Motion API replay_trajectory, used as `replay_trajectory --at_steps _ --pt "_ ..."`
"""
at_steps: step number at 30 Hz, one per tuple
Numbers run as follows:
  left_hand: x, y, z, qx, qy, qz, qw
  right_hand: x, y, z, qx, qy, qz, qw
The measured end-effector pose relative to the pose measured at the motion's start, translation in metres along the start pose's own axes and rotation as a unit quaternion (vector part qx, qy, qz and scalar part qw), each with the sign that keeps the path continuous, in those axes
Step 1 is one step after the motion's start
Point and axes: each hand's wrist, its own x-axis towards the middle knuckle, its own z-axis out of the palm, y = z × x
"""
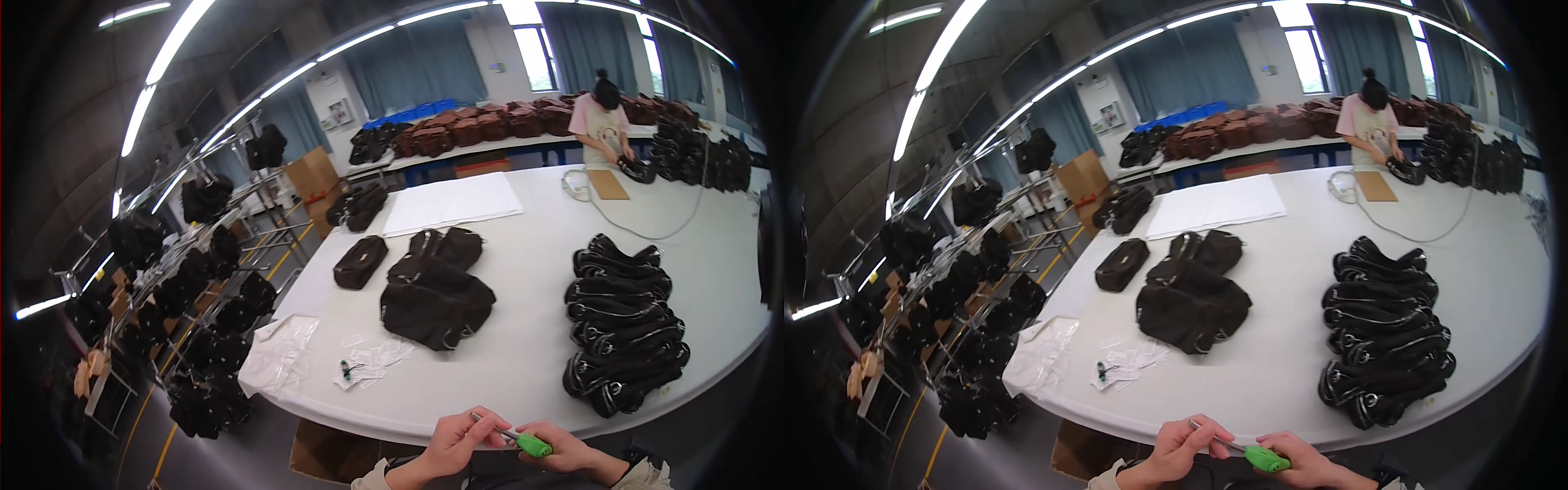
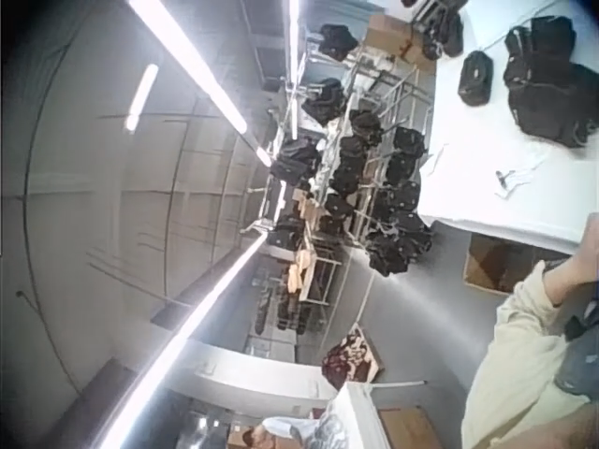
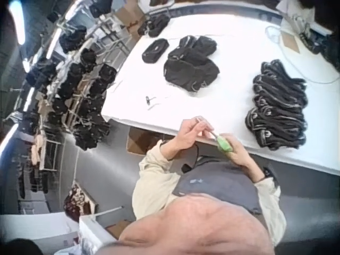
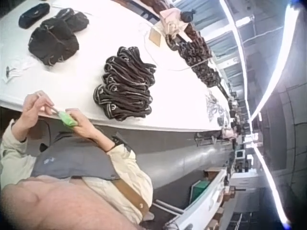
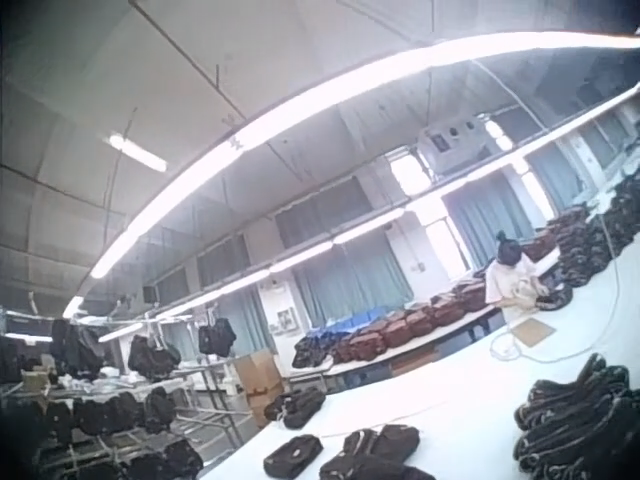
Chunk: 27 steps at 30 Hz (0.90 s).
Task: Inspect and assemble a series of small black zippered bags in a factory workshop environment.
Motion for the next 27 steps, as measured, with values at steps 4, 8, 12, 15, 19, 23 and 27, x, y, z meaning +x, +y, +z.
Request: replay_trajectory --at_steps 4,8,12,15,19,23,27 --pt "0.058 -0.039 0.044 -0.068 -0.05 -0.045 0.995 -0.083 -0.017 -0.05 0.249 0.011 0.221 0.943" --pt "0.11 -0.071 0.098 -0.105 -0.124 -0.089 0.983 -0.143 -0.008 -0.066 0.216 0.074 0.293 0.928" --pt "0.179 -0.083 0.123 -0.018 -0.204 -0.139 0.969 -0.188 0.012 -0.069 -0.059 0.251 0.218 0.941" --pt "0.257 -0.108 0.115 0.095 -0.18 -0.095 0.974 -0.225 0.006 -0.088 0.03 0.329 0.323 0.887" --pt "0.375 -0.117 0.127 0.37 -0.131 0.017 0.92 -0.251 -0.013 -0.106 0.133 0.413 0.425 0.794" --pt "0.478 -0.146 0.154 0.497 -0.079 0.132 0.854 -0.252 -0.021 -0.111 0.121 0.468 0.442 0.756" --pt "0.557 -0.183 0.162 0.592 -0.125 0.142 0.783 -0.23 -0.018 -0.109 0.105 0.482 0.478 0.726"
